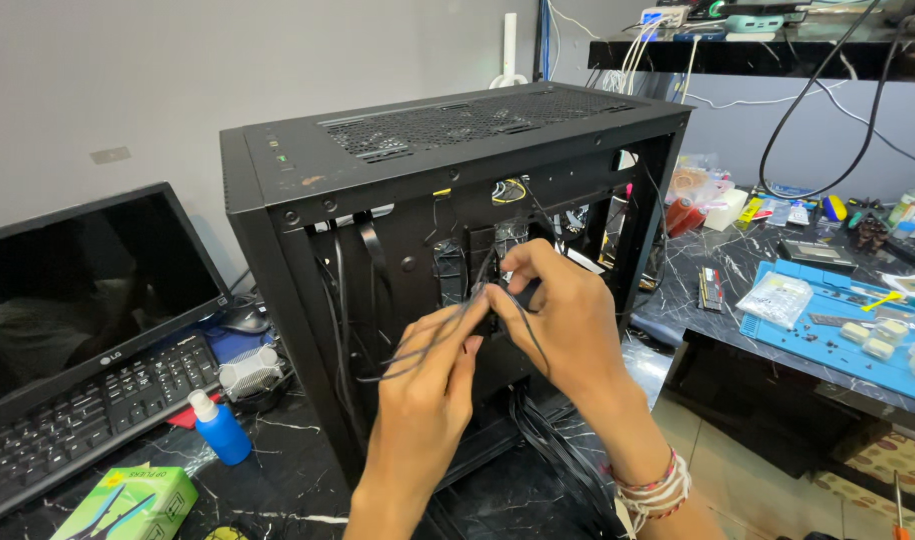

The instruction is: The person organizes and bundles internal cables inside a desktop computer case. They gather loose wires, align them, and secure them with zip ties to improve cable management within the chassis.

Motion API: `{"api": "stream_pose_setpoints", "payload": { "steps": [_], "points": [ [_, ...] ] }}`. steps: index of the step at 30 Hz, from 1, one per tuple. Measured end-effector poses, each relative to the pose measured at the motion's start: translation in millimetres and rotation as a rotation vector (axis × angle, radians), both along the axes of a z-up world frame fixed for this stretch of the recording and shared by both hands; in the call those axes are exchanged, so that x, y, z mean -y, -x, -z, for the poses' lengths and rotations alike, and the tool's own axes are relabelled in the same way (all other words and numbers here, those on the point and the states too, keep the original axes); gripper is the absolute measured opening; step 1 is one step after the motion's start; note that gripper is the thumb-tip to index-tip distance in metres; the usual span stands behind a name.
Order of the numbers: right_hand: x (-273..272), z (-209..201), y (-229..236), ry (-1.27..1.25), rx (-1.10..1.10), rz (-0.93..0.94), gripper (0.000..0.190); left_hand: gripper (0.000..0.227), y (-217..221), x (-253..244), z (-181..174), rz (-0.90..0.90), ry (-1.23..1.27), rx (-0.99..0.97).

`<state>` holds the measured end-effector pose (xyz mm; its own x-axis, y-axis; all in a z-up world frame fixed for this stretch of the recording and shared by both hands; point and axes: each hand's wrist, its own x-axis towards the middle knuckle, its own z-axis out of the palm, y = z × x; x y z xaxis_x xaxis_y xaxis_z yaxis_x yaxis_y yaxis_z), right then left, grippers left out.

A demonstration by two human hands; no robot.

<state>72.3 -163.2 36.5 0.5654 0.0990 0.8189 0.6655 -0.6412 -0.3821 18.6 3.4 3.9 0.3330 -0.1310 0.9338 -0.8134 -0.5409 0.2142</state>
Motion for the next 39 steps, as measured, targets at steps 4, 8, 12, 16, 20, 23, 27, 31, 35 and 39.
{"api": "stream_pose_setpoints", "payload": {
  "steps": [4, 8, 12, 16, 20, 23, 27, 31, 35, 39],
  "points": [
    [0.9, -1.5, -4.4, 0.019, 0.070, 0.030, 0.031, 0.025, -11.0, 11.3, 16.1, -0.105, 0.055, 0.052],
    [5.3, -1.8, -10.9, 0.034, 0.015, 0.014, 0.030, 0.017, -22.9, 17.9, 19.3, -0.178, 0.119, 0.241],
    [9.1, -11.2, -8.2, 0.048, -0.204, -0.019, 0.031, 0.018, -36.9, 17.4, 22.4, -0.217, 0.065, 0.392],
    [13.5, -15.3, -10.3, 0.117, -0.217, -0.036, 0.036, 0.024, -41.6, 13.1, 18.8, -0.241, 0.020, 0.484],
    [13.1, -18.7, -9.1, 0.114, -0.271, -0.064, 0.040, 0.028, -52.0, 9.8, 28.6, -0.286, -0.036, 0.421],
    [14.6, -27.9, 1.0, 0.125, -0.366, -0.041, 0.030, 0.023, -56.9, 12.0, 33.2, -0.305, -0.005, 0.391],
    [22.8, -49.4, 28.8, 0.374, -0.633, 0.182, 0.035, 0.019, -52.2, 17.0, 27.5, -0.300, 0.040, 0.343],
    [45.8, -21.7, 31.2, 0.437, -0.404, 0.173, 0.039, 0.016, -52.2, 18.1, 25.3, -0.324, 0.038, 0.351],
    [54.3, 0.0, 38.4, 0.510, 0.186, 0.101, 0.036, 0.024, -60.5, 18.3, 35.0, -0.217, 0.136, 0.377],
    [55.5, 17.7, 23.2, 0.588, 0.253, 0.101, 0.031, 0.032, -55.0, 17.3, 29.8, -0.152, 0.123, 0.376]
  ]
}}
